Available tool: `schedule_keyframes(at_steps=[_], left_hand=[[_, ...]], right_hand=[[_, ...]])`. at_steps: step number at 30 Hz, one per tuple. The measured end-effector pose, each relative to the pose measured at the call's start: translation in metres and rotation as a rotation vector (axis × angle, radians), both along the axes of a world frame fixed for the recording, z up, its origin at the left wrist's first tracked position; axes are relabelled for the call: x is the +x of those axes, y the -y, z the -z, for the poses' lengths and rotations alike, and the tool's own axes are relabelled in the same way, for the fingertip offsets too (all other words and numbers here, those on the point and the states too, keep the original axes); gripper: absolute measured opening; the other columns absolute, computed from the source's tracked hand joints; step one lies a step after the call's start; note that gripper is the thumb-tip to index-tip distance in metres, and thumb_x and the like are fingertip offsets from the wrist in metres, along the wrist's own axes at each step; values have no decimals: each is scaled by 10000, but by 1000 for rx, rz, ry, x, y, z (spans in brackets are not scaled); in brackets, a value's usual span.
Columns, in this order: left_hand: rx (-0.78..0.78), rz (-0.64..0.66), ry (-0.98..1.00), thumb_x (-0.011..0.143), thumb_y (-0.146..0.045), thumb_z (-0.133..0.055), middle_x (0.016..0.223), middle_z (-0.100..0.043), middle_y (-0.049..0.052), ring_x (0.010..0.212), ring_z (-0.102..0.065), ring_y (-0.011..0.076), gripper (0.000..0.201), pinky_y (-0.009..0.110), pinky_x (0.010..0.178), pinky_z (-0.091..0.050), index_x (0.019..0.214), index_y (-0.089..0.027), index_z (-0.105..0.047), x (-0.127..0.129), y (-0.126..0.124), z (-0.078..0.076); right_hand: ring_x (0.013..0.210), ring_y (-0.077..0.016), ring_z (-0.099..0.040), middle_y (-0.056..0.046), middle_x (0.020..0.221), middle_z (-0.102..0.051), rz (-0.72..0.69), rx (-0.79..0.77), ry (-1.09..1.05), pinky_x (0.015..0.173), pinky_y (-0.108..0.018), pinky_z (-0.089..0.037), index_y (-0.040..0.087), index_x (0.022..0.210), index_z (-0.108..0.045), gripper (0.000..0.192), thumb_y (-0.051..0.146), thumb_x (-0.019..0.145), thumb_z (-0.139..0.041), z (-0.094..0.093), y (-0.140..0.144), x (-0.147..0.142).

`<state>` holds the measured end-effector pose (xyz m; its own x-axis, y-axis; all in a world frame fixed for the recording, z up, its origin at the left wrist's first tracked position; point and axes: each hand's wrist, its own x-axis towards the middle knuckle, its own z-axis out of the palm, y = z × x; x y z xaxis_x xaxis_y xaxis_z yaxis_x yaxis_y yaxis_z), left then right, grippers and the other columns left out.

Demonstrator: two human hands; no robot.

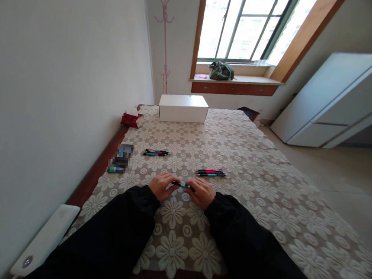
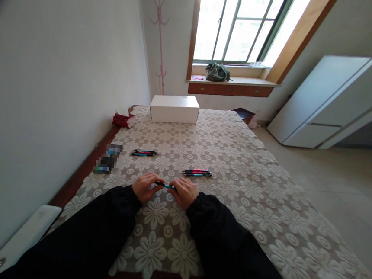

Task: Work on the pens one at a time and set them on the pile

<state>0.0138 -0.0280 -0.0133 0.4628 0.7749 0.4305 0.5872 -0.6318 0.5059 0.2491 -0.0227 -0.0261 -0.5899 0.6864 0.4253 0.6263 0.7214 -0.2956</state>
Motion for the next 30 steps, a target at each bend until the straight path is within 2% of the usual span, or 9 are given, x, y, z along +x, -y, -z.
schedule_keyframes(at_steps=[7, 11, 19, 22, 25, 27, 30], left_hand=[[13, -60, -19, 912, -411, -627, 938, -754, 48, 876, -664, 197, 223, 348, 823, -510, 995, -214, -692, 0, 0, -2], [33, -132, -111, 961, -417, -545, 894, -755, 40, 883, -651, 210, 265, 377, 845, -475, 907, -223, -716, 0, 0, -2], [81, -115, -146, 952, -466, -559, 857, -755, 41, 871, -640, 201, 304, 371, 881, -451, 877, -223, -727, -2, -2, -2], [65, -167, -106, 931, -456, -600, 873, -758, 45, 870, -647, 203, 271, 368, 869, -461, 902, -220, -730, -4, -3, -2], [54, -215, -61, 914, -438, -632, 862, -758, 39, 855, -656, 201, 242, 364, 859, -475, 922, -220, -736, -5, -4, -2], [45, -234, -42, 913, -424, -635, 842, -756, 32, 834, -660, 193, 229, 358, 853, -486, 936, -223, -742, -6, -4, -2], [37, -246, -17, 904, -412, -647, 831, -756, 28, 811, -666, 184, 213, 350, 845, -504, 941, -229, -751, -5, -4, -2]], right_hand=[[819, -194, -593, -57, 833, -652, -3, 70, -50, 748, -301, -438, 205, 982, -637, 279, 349, 1039, -405, -1, -2, 1], [813, -195, -598, -56, 830, -664, -4, 102, -45, 743, -301, -431, 206, 988, -647, 278, 361, 1035, -421, -3, -4, 2], [770, -171, -655, -39, 863, -728, -2, 35, -33, 734, -298, -420, 219, 970, -672, 276, 344, 1031, -433, -2, -2, 1], [791, -185, -669, -49, 864, -733, 95, -3, -103, 759, -293, -450, 217, 1063, -672, 285, 423, 1002, -485, 0, -3, 4], [695, -184, -656, -26, 756, -700, 272, -75, -175, 687, -281, -457, 205, 1155, -642, 376, 505, 960, -527, 0, -5, 7], [630, -180, -637, -5, 683, -662, 361, -120, -178, 623, -273, -434, 203, 1151, -634, 397, 526, 954, -514, 0, -6, 8], [624, -183, -638, -5, 672, -654, 401, -145, -141, 591, -267, -408, 201, 1125, -632, 386, 514, 964, -475, -3, -7, 7]])
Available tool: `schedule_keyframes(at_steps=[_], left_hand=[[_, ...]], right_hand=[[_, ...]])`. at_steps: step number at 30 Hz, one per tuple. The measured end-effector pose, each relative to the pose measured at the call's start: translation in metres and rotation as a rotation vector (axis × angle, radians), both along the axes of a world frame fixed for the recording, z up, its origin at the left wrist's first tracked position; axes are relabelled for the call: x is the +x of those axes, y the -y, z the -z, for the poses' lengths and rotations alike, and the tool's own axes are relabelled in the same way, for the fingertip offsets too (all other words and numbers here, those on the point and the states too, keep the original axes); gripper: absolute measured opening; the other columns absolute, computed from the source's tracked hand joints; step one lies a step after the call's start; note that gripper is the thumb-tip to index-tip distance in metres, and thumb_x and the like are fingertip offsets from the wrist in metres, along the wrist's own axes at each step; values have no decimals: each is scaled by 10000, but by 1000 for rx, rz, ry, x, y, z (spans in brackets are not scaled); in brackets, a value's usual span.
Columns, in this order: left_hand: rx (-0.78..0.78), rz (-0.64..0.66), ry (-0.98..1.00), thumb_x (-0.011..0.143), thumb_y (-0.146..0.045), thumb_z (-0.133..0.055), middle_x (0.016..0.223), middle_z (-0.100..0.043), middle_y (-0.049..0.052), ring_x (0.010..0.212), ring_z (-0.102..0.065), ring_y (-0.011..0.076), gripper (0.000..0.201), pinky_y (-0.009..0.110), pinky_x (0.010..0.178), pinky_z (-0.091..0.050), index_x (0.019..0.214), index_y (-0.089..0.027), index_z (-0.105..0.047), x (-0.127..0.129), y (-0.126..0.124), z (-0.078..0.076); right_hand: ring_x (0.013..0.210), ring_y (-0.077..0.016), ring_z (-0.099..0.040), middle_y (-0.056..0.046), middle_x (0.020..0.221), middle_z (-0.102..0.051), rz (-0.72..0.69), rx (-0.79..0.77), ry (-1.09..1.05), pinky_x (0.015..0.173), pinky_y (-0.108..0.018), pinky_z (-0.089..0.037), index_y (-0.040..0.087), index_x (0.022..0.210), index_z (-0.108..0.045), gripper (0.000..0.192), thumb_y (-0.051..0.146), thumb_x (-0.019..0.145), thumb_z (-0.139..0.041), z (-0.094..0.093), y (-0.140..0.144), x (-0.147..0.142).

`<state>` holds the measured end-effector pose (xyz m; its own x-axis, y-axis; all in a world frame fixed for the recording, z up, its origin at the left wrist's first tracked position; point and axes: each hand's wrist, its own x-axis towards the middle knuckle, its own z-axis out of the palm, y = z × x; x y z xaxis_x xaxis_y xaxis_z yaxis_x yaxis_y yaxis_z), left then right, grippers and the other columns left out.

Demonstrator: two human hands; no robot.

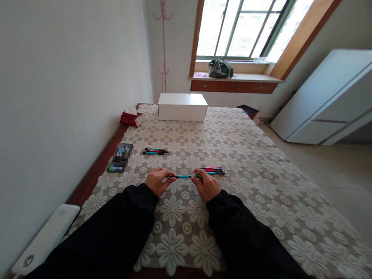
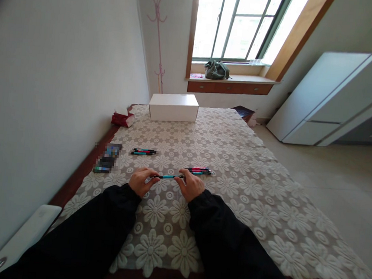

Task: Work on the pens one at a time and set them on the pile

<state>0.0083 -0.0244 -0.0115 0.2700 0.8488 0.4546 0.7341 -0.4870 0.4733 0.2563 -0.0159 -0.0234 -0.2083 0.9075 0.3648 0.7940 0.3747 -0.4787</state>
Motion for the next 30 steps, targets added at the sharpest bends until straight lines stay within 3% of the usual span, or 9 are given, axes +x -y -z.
schedule_keyframes(at_steps=[9, 17, 21, 27, 30], left_hand=[[30, 8, 50, 875, -408, -688, 806, -746, 44, 800, -679, 194, 202, 362, 829, -543, 924, -230, -771, 0, 1, 2], [1, -4, -91, 860, -421, -705, 778, -720, 36, 781, -671, 174, 199, 331, 841, -522, 903, -241, -776, 1, 3, 2], [-12, -4, -109, 878, -436, -678, 787, -729, 36, 811, -675, 187, 218, 346, 872, -507, 910, -239, -768, 2, 4, 0], [-56, 6, -112, 868, -398, -695, 797, -725, 34, 814, -678, 195, 178, 348, 844, -507, 895, -231, -752, 2, 2, 3], [-75, 16, -127, 859, -381, -709, 794, -726, 23, 823, -678, 197, 158, 350, 847, -503, 915, -237, -746, 2, 1, 4]], right_hand=[[728, -202, -691, -63, 826, -735, 3, -15, 106, 632, -269, -436, 181, 1170, -616, 396, 483, 981, -444, 2, -2, 1], [852, -220, -720, -96, 1007, -764, -51, 4, 217, 718, -278, -492, 190, 1270, -586, 348, 346, 1001, -431, 10, -3, -1], [891, -228, -717, -126, 1034, -755, -30, 52, 216, 771, -292, -504, 163, 1251, -594, 358, 369, 996, -452, 10, -4, -1], [869, -208, -691, -89, 999, -749, -147, 76, 183, 751, -292, -502, 202, 1210, -605, 293, 290, 1005, -414, 9, -5, 1], [937, -234, -642, -97, 1014, -714, -187, 137, 206, 816, -336, -485, 207, 1186, -629, 298, 357, 1004, -447, 1, -6, 5]])
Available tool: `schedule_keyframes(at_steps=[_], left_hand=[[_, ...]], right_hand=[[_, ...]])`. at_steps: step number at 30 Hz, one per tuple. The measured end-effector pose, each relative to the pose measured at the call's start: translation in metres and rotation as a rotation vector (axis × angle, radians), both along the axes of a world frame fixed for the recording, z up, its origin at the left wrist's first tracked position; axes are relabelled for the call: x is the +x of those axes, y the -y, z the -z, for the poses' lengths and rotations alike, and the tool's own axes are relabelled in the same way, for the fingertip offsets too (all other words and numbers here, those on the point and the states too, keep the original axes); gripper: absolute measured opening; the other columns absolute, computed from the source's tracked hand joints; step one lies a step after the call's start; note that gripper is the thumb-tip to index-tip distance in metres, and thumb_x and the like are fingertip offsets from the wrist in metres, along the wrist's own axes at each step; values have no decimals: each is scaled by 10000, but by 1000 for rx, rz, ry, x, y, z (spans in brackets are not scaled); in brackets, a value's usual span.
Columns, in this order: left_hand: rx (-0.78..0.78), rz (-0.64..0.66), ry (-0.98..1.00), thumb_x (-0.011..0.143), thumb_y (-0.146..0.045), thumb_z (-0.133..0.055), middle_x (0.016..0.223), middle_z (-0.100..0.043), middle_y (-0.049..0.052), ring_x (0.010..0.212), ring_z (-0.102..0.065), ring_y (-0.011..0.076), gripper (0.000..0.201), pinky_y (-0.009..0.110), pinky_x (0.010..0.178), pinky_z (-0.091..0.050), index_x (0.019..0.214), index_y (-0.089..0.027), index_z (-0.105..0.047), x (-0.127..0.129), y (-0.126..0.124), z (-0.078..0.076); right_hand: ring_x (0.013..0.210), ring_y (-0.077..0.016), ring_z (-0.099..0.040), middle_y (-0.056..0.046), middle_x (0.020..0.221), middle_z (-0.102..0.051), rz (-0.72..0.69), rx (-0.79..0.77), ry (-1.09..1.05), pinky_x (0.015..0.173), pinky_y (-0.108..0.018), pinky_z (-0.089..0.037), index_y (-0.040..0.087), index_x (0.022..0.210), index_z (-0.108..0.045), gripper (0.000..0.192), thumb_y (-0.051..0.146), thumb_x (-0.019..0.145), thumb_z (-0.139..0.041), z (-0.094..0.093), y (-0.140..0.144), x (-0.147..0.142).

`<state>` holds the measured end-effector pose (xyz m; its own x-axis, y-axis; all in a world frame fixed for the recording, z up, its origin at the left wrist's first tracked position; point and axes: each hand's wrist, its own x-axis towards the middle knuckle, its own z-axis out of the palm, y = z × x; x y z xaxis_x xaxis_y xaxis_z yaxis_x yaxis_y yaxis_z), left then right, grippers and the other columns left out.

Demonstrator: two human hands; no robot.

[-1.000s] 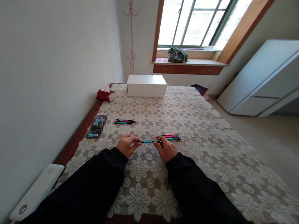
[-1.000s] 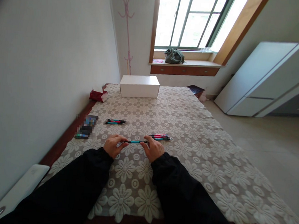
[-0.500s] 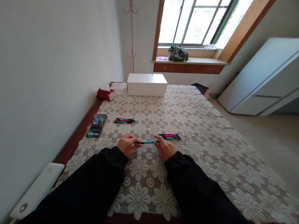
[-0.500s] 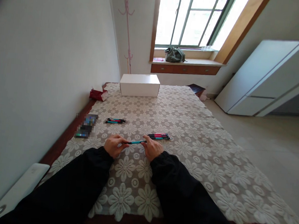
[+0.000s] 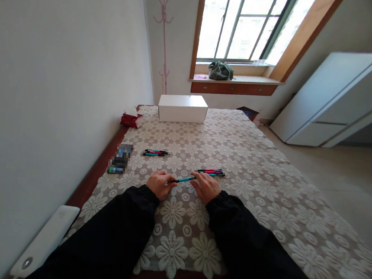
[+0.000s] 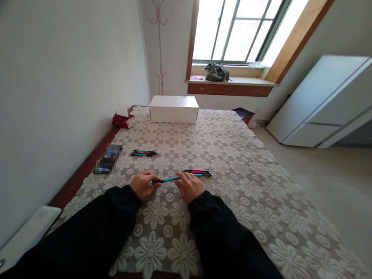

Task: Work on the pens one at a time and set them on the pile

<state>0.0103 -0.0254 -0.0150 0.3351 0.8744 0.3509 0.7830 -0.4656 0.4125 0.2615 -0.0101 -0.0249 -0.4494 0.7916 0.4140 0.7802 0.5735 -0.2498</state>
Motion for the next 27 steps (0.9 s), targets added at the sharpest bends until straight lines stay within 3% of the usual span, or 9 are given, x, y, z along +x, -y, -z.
schedule_keyframes(at_steps=[5, 9, 12, 19, 27], left_hand=[[1, 57, -22, 869, -419, -697, 821, -737, 24, 841, -678, 192, 196, 342, 849, -501, 941, -247, -755, 1, 0, -1], [-1, 83, -14, 877, -452, -679, 830, -739, 20, 858, -681, 185, 214, 342, 880, -497, 940, -263, -756, 1, 1, 0], [-21, 80, 19, 886, -431, -669, 902, -758, 21, 913, -682, 197, 205, 356, 901, -498, 971, -258, -737, 1, 0, 2], [-47, 91, -12, 906, -368, -624, 995, -765, 41, 968, -667, 225, 168, 388, 899, -511, 978, -238, -702, 0, -1, 0], [-38, 86, -5, 909, -350, -600, 956, -765, 35, 946, -661, 215, 158, 375, 899, -512, 961, -240, -701, 1, -1, 1]], right_hand=[[1025, -249, -566, -93, 1091, -674, -123, 90, 39, 877, -371, -420, 231, 1056, -688, 253, 413, 981, -529, -9, 4, -1], [948, -221, -560, -67, 966, -691, -225, 64, 100, 842, -357, -392, 222, 1009, -695, 227, 350, 995, -507, -8, 6, -6], [921, -219, -564, -70, 947, -692, -199, 38, 110, 828, -358, -397, 228, 985, -712, 210, 316, 976, -521, -10, -2, 9], [926, -224, -597, -53, 977, -708, -57, -14, 100, 837, -356, -424, 269, 1051, -714, 195, 305, 944, -555, -19, -32, 78], [990, -235, -580, -48, 1026, -691, 5, -1, 203, 833, -354, -400, 263, 985, -706, 120, 249, 881, -648, -13, -34, 80]])
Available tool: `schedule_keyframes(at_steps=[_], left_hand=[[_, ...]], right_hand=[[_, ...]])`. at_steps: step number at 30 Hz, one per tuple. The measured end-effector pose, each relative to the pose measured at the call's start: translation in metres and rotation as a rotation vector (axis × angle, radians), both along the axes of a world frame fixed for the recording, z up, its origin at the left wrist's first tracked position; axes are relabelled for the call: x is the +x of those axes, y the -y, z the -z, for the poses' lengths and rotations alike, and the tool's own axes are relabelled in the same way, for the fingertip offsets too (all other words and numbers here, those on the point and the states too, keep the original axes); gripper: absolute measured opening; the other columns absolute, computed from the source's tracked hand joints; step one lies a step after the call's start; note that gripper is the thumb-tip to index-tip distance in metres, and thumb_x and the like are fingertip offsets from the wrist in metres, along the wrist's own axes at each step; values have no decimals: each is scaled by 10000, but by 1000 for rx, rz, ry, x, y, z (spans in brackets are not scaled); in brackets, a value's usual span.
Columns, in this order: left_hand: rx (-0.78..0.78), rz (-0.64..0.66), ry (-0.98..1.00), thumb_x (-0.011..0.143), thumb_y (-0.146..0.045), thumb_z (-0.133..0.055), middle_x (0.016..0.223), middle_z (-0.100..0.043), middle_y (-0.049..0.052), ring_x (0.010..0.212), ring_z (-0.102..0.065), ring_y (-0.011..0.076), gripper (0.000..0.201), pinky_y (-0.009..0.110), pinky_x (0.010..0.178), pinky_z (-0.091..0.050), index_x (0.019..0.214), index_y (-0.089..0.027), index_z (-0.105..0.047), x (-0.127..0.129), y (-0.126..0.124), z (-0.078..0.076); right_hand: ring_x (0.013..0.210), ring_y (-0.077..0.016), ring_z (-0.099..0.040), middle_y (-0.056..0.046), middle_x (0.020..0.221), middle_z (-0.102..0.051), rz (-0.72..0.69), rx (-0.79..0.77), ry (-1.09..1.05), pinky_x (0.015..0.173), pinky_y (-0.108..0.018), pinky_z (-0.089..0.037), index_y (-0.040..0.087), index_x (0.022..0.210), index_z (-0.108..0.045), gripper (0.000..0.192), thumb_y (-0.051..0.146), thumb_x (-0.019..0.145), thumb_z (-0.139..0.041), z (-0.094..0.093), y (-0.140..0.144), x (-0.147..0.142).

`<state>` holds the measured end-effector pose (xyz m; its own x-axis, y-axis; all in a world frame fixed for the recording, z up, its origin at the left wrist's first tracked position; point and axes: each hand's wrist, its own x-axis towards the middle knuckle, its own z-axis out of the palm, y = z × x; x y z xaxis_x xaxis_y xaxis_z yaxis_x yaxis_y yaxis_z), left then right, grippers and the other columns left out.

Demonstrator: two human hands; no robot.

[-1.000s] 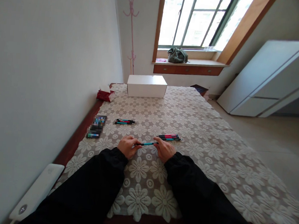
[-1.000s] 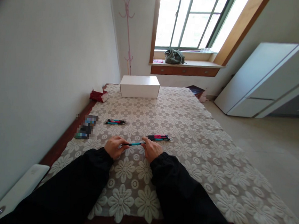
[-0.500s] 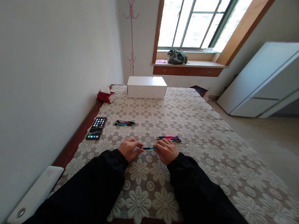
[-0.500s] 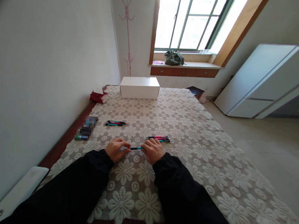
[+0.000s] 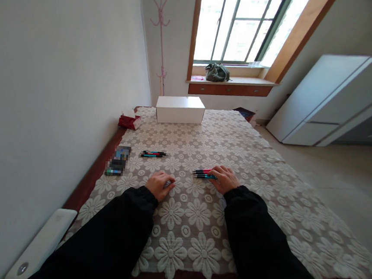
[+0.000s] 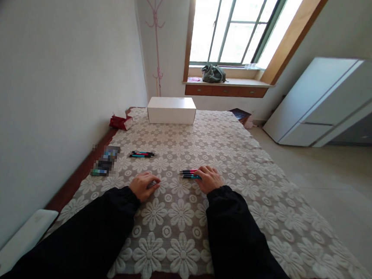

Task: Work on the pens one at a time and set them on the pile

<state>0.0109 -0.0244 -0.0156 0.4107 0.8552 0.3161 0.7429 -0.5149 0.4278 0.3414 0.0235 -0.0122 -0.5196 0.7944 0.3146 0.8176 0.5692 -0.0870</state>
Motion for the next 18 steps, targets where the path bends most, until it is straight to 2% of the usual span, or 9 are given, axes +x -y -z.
schedule_keyframes(at_steps=[12, 18], left_hand=[[-3, -12, 10, 901, -345, -602, 964, -762, 38, 943, -666, 213, 151, 371, 894, -521, 947, -244, -704, 0, 1, -4], [35, -129, 66, 886, -308, -611, 984, -750, 48, 990, -658, 228, 143, 391, 932, -515, 971, -244, -707, -6, -7, 3]], right_hand=[[959, -224, -564, -52, 986, -670, 21, 19, -25, 798, -335, -395, 234, 887, -681, 57, 209, 864, -635, 9, -4, -2], [959, -228, -571, -56, 984, -675, 27, 20, -33, 802, -337, -397, 228, 885, -666, 58, 206, 873, -614, 8, -3, -4]])
